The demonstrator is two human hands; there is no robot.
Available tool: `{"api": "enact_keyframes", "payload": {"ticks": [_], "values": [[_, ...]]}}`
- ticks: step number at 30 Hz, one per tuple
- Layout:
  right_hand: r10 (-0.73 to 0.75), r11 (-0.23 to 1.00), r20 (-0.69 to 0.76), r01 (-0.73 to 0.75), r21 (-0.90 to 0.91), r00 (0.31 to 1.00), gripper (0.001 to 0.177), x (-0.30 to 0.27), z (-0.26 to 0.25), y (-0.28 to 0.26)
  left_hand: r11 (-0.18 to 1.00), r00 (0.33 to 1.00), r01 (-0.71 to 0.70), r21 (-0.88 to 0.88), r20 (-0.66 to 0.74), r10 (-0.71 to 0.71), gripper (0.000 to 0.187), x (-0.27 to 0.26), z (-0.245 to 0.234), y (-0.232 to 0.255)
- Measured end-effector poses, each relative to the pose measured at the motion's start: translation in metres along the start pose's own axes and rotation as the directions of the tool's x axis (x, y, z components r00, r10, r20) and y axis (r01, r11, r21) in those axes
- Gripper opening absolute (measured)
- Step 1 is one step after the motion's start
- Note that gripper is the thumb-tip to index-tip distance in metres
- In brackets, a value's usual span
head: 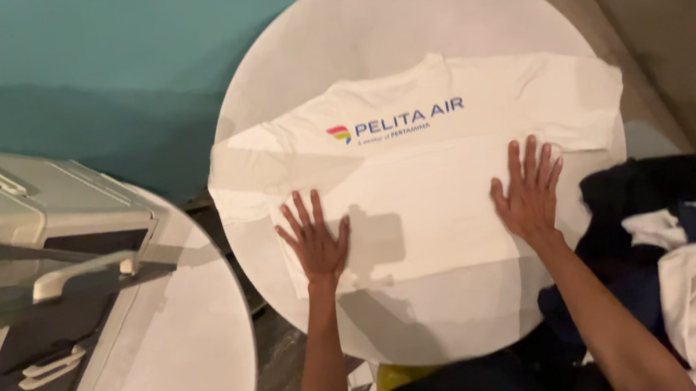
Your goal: The person picks up a white shirt from a pile on the floor, spreads it out on a round table, and folds the sleeves and body into a rectangle before placing it into a storage cabinet. They then pick up a second white shirt and begin spreading it on the table to fold.
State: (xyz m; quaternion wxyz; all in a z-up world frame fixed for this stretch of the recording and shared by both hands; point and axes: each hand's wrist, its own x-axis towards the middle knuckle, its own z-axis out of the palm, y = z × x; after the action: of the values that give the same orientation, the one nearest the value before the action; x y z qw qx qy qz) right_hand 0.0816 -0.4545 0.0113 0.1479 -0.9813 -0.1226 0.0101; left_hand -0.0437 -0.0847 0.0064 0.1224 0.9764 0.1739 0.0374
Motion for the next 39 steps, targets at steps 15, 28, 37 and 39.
{"api": "enact_keyframes", "payload": {"ticks": [15,28,37,39], "values": [[0.085,0.996,0.036,-0.086,0.024,0.996,0.071,-0.098,0.006,-0.018,0.997,0.943,-0.066,-0.026,0.325,0.071,0.084,-0.07,-0.022,-0.019],[0.104,0.983,-0.06,-0.094,0.16,0.993,0.063,-0.113,0.033,-0.094,0.985,0.964,-0.161,0.062,-0.203,0.171,0.066,0.031,-0.033,-0.105],[0.14,0.985,-0.041,-0.134,0.109,0.989,0.064,-0.108,0.035,-0.095,0.99,0.975,-0.092,0.108,-0.192,0.111,0.069,0.026,-0.027,-0.133],[0.151,0.976,-0.08,-0.136,0.168,0.985,0.063,-0.103,0.032,-0.103,0.994,0.978,-0.084,0.071,-0.187,0.096,0.067,0.033,-0.025,-0.128]]}}
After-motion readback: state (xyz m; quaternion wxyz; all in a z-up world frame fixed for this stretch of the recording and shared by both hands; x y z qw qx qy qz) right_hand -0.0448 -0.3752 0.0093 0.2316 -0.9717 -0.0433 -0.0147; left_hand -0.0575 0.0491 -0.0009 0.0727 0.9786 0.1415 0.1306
